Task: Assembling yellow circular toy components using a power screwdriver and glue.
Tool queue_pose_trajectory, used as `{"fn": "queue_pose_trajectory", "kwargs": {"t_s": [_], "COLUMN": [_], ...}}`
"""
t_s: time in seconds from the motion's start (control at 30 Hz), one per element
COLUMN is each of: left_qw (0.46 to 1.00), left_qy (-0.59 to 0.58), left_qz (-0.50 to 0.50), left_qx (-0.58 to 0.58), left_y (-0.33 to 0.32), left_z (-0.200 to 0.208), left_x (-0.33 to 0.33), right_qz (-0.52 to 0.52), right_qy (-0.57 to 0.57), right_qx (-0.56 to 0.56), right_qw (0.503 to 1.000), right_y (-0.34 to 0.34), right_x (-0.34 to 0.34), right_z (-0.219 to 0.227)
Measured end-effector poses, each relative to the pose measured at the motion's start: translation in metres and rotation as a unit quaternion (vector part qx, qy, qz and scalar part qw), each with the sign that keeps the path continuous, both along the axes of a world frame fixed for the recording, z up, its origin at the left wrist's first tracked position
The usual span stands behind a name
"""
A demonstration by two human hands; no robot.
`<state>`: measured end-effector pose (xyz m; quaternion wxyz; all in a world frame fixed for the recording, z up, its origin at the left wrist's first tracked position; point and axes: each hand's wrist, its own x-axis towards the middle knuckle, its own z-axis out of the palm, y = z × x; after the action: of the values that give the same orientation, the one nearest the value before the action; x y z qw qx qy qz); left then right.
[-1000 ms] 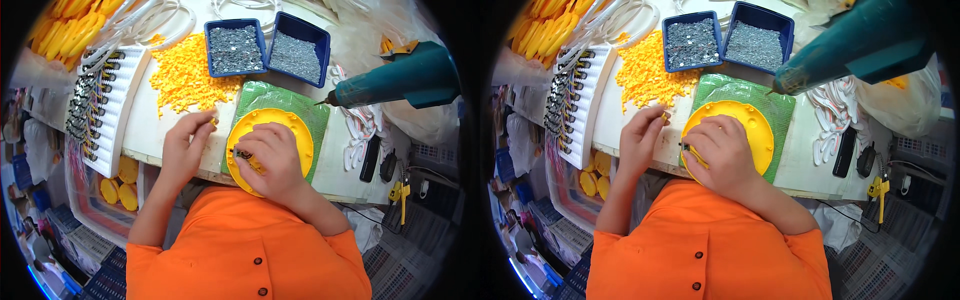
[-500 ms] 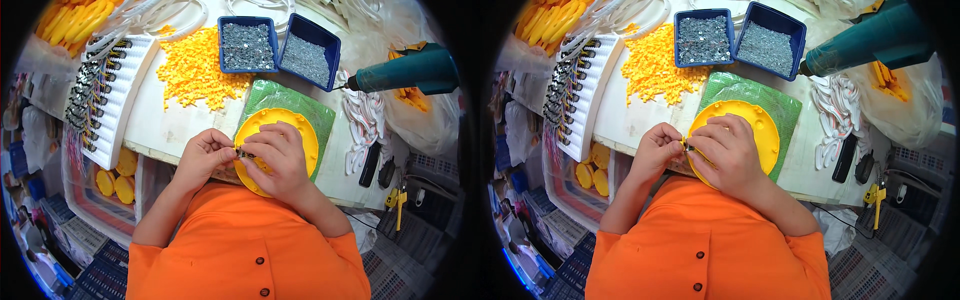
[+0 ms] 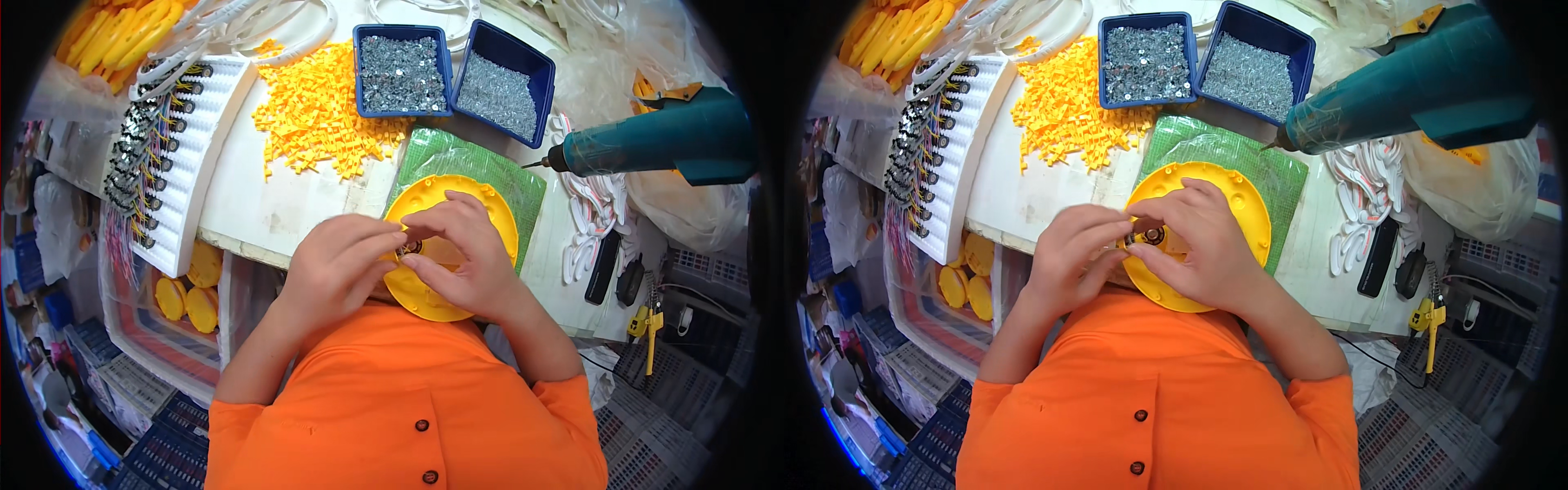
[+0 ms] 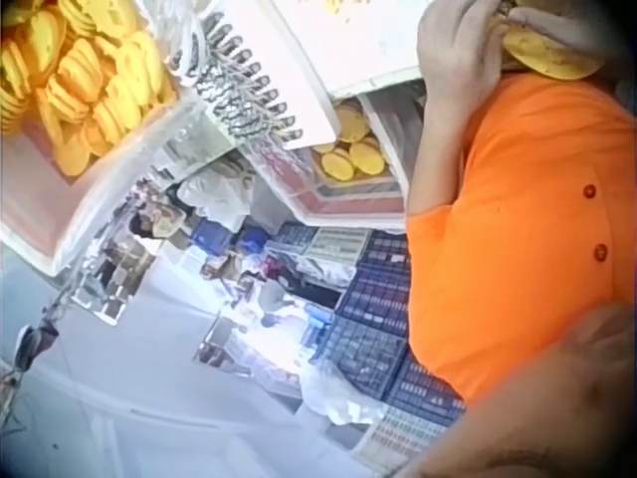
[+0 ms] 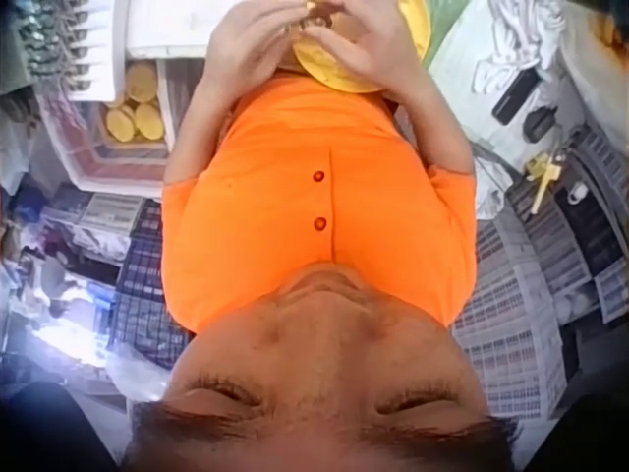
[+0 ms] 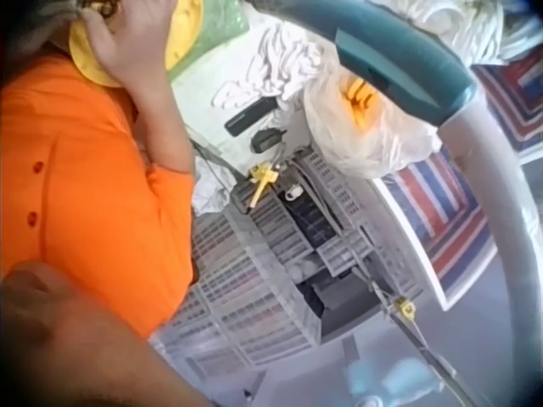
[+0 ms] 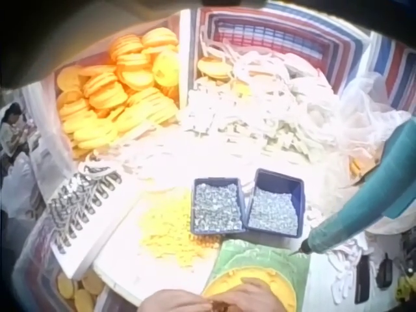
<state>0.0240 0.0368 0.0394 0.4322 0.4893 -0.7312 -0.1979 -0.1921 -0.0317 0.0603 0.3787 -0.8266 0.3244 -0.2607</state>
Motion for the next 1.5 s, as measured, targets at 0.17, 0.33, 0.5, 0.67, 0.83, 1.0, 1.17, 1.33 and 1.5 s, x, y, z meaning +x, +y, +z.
{"fn": "queue_pose_trajectory", "kwargs": {"t_s": [0.17, 0.33, 0.5, 0.67, 0.83, 1.0, 1.17, 1.33, 1.5], "left_qw": [0.974, 0.864, 0.945, 0.858, 0.865, 0.939, 0.987, 0.957, 0.975], "left_qy": [0.105, 0.355, 0.159, 0.332, 0.301, 0.146, -0.129, -0.231, -0.161], "left_qz": [0.078, 0.114, 0.138, 0.104, 0.094, 0.077, -0.098, -0.173, -0.134], "left_qx": [0.186, 0.338, 0.251, 0.378, 0.39, 0.303, 0.015, -0.022, 0.074], "left_y": [0.019, 0.034, 0.027, 0.018, 0.012, 0.003, -0.016, -0.025, -0.032], "left_z": [0.0, -0.015, -0.018, -0.018, -0.02, -0.01, -0.002, 0.006, 0.002], "left_x": [-0.017, -0.022, -0.011, -0.016, -0.014, -0.009, -0.001, 0.003, 0.007], "right_qz": [0.057, 0.054, 0.028, 0.014, 0.032, -0.035, -0.069, -0.062, -0.055], "right_qy": [0.062, 0.056, 0.081, 0.106, 0.113, 0.082, 0.134, 0.157, 0.141], "right_qx": [-0.11, -0.184, -0.182, -0.204, -0.191, -0.15, -0.142, -0.151, -0.137], "right_qw": [0.99, 0.98, 0.98, 0.973, 0.975, 0.985, 0.978, 0.974, 0.979], "right_y": [-0.001, 0.008, 0.005, 0.006, 0.004, -0.008, 0.007, 0.014, 0.01], "right_x": [0.005, 0.009, 0.014, 0.018, 0.016, -0.018, -0.058, -0.053, -0.057], "right_z": [0.007, -0.006, -0.006, -0.011, -0.006, 0.004, -0.004, -0.013, -0.014]}}
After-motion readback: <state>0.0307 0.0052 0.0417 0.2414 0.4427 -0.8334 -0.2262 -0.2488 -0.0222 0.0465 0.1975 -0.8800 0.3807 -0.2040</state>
